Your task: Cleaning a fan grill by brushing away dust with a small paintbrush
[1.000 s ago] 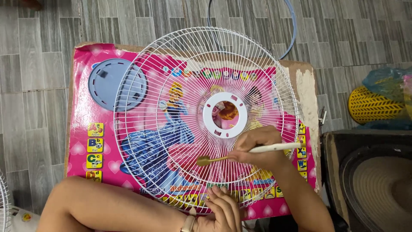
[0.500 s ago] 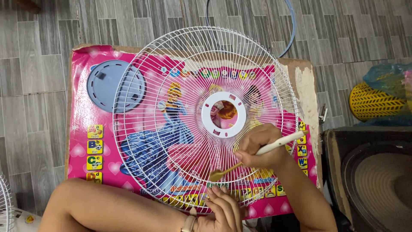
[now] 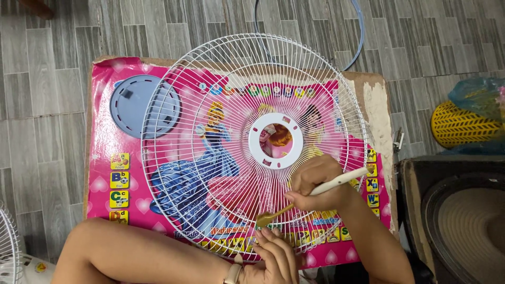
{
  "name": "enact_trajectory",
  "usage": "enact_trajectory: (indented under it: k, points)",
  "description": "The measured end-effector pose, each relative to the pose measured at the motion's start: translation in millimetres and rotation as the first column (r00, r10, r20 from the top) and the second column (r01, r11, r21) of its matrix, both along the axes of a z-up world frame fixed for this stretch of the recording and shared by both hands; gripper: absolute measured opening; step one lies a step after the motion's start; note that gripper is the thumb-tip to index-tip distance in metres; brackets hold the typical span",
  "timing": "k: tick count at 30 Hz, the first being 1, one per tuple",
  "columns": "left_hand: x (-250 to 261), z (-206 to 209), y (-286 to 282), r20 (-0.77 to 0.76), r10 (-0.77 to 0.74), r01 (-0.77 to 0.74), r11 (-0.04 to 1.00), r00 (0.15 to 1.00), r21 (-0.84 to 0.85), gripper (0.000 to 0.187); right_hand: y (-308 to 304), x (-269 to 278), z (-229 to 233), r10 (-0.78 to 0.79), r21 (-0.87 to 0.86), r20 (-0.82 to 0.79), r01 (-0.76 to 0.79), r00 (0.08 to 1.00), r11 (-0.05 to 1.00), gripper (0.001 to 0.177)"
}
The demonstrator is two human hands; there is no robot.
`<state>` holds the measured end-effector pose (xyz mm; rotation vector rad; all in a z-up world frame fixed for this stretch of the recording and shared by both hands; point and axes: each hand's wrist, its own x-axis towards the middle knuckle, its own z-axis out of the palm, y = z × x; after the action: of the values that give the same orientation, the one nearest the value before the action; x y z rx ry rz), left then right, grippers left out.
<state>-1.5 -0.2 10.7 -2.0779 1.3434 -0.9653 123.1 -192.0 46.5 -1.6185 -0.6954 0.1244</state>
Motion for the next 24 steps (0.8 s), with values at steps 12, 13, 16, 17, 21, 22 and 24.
enact_trajectory:
  k: [12, 13, 16, 17, 21, 22, 24]
  points:
    - [-3.0, -7.3, -0.5, -0.018, -0.021, 0.022, 0.997, 1.000, 0.071, 0.016, 0.6, -3.3, 3.7, -0.066, -0.058, -0.053, 0.063, 0.996, 0.996, 0.043]
    - [-3.8, -7.9, -0.8, -0.032, -0.020, 0.022, 0.997, 0.999, 0.074, 0.017, 0.3, -3.5, 2.7, -0.067, -0.048, -0.059, 0.064, 0.996, 0.997, 0.043]
    - [-1.1, -7.2, -0.2, 0.006, -0.023, 0.023, 0.997, 1.000, 0.068, 0.016, 1.5, -2.5, 5.6, -0.069, -0.058, -0.043, 0.067, 0.997, 0.996, 0.042]
    - [-3.0, -7.4, -0.8, 0.006, -0.023, 0.023, 0.997, 1.000, 0.068, 0.016, 1.5, -2.6, 5.8, -0.070, -0.058, -0.042, 0.067, 0.997, 0.996, 0.042]
    - [-7.2, -7.3, -2.2, -0.062, 0.010, -0.004, 0.995, 0.998, 0.097, 0.018, 0.7, -3.2, 4.6, -0.079, -0.066, -0.050, 0.076, 0.996, 0.995, 0.040]
    - [-7.2, -7.2, -2.3, -0.070, 0.009, -0.003, 0.995, 0.998, 0.098, 0.017, 0.5, -3.2, 3.7, -0.080, -0.065, -0.054, 0.076, 0.995, 0.995, 0.040]
    - [-4.0, -7.0, -1.3, -0.039, -0.006, 0.010, 0.995, 0.999, 0.095, 0.016, -2.6, -4.2, -2.1, -0.067, -0.003, -0.091, 0.067, 0.994, 0.998, 0.035]
